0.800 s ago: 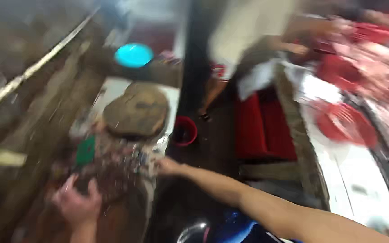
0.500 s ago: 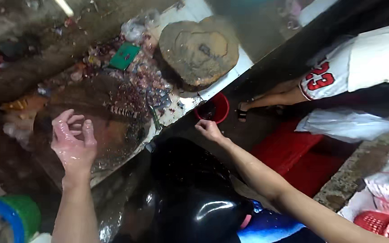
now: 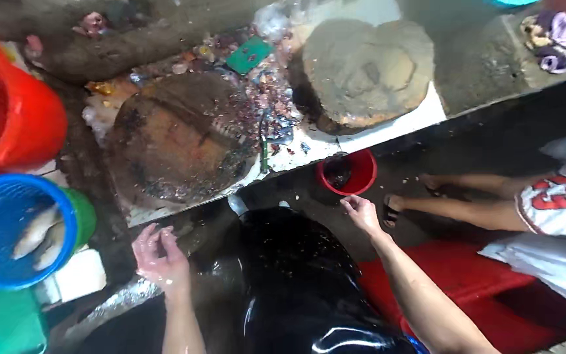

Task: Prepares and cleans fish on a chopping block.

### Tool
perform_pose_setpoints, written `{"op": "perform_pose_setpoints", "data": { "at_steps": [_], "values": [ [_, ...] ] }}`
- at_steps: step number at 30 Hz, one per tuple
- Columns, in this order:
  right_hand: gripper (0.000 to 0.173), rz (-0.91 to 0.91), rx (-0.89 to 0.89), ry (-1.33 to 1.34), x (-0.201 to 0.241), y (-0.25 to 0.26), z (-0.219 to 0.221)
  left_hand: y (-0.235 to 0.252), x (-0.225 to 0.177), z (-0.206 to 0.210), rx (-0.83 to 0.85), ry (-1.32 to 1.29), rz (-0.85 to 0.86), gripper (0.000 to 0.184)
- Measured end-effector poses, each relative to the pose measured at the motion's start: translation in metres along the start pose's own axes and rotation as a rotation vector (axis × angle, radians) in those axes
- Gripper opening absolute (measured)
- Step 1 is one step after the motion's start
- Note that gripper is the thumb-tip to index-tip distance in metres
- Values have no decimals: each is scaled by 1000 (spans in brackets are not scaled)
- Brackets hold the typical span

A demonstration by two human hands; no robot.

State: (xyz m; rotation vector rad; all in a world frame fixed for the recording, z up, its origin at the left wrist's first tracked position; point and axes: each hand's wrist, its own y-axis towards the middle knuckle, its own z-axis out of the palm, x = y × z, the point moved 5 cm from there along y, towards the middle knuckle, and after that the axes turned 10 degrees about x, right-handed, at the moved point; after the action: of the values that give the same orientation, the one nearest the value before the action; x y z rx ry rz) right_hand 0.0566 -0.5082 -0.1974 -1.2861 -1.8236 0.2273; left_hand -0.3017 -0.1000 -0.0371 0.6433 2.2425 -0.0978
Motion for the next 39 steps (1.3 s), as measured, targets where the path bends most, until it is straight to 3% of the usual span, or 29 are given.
{"op": "perform_pose_setpoints", "data": {
  "at_steps": [3, 6, 9, 13, 18, 21, 24, 27, 30, 34, 36, 39],
  "values": [
    [29, -185, 29, -23, 60, 15, 20, -13, 17, -29, -123, 10, -87, 32],
    [29, -353, 77, -45, 158, 23, 46, 5, 41, -62, -194, 7, -159, 34],
    [28, -492, 78, -33, 253, 24, 71, 41, 41, -80, -144, -9, -187, 34],
    [21, -629, -31, 53, 324, 49, 81, 97, 5, -92, -89, -88, -110, 32],
    [22, -729, -194, -2, 398, 63, 82, 184, 28, -74, -46, -172, -74, 33],
    [34, -643, -227, -174, 424, 77, 77, 200, 52, -58, 51, -193, -84, 38],
    [53, -580, -126, -458, 445, 106, 93, 198, 84, -120, -67, 161, 24, 31],
    [60, -514, -102, -628, 462, 106, 97, 194, 180, -201, -111, 407, -112, 39],
    [69, -285, 38, -659, 463, 114, 97, 207, 274, -249, 200, 390, -277, 62],
    [60, -263, 236, -580, 448, 142, 109, 204, 321, -228, 615, 460, -403, 87],
    [55, -222, 272, -591, 446, 145, 112, 201, 337, -220, 631, 508, -351, 85],
    [48, -169, 321, -511, 474, 121, 112, 205, 328, -224, 565, 534, -264, 63]
  ]
}}
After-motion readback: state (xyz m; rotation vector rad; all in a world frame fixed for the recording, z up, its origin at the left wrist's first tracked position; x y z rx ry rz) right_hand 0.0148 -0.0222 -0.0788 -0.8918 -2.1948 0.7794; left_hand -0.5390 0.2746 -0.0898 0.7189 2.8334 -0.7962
